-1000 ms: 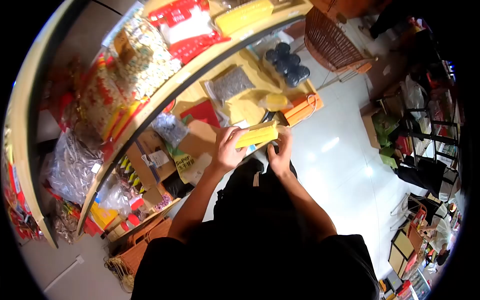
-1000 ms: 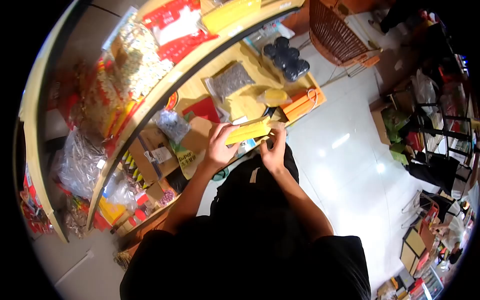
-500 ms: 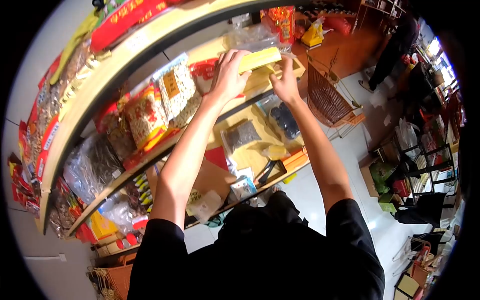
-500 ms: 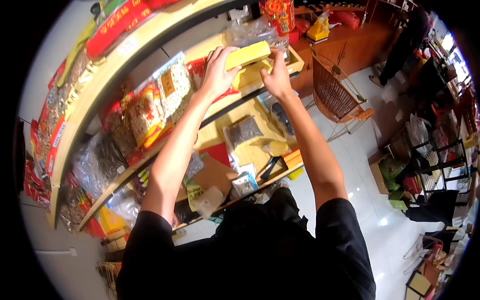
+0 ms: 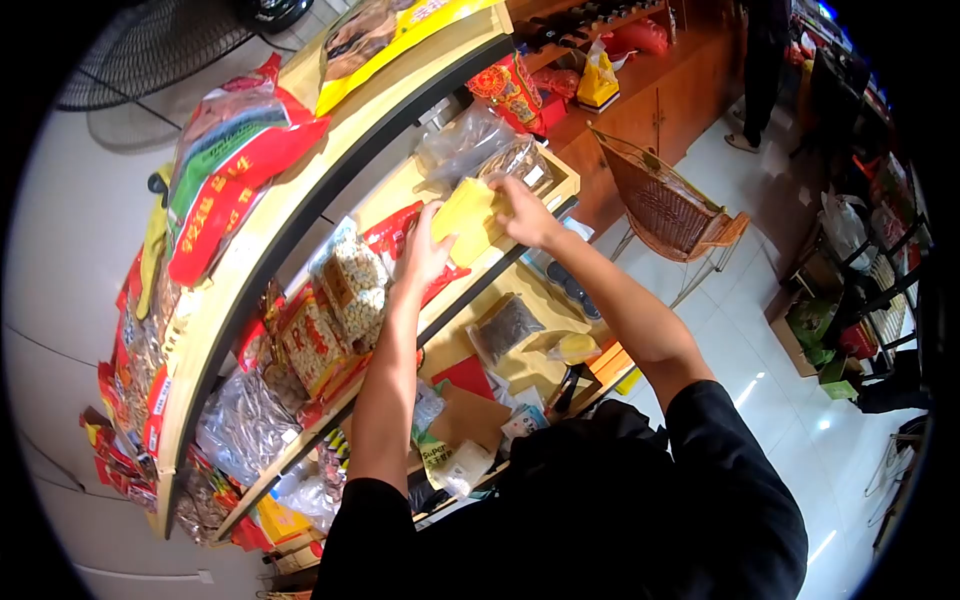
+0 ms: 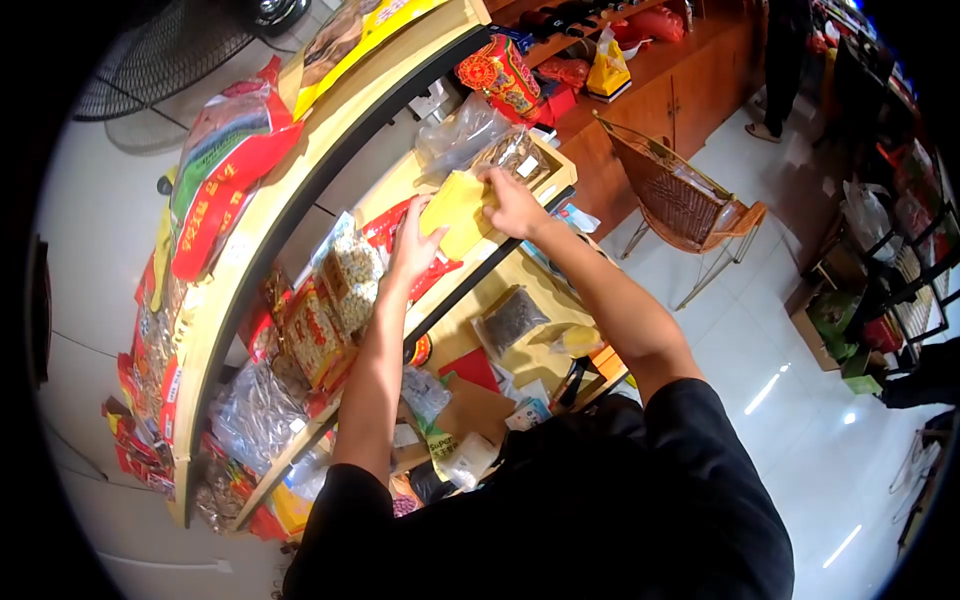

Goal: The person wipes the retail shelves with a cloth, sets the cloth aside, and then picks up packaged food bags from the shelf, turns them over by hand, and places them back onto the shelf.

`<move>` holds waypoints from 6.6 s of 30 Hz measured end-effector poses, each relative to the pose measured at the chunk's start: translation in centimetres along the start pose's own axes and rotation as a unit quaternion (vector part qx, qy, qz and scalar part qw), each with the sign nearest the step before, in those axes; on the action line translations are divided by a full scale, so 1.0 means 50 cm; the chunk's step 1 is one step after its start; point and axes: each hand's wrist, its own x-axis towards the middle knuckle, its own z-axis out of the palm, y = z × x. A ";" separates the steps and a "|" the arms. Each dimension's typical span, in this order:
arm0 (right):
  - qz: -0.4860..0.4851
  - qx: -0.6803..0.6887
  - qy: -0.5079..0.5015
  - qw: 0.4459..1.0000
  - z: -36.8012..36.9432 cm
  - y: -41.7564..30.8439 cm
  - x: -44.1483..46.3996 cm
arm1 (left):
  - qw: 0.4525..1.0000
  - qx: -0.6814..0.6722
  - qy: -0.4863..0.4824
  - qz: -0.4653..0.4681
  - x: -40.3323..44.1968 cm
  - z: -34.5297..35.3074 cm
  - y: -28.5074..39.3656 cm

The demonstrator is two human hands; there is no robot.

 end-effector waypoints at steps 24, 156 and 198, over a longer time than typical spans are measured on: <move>0.082 0.226 -0.010 0.971 -0.007 0.111 0.069 | 0.995 0.046 -0.045 0.072 0.023 0.000 0.012; -0.158 -0.153 0.168 0.961 0.994 -1.061 -0.109 | 0.885 0.171 0.432 -0.039 -1.350 -1.310 -0.445; -0.044 -0.168 0.111 0.979 0.827 -1.054 -0.074 | 0.741 0.200 0.640 0.038 -1.237 -1.476 -0.579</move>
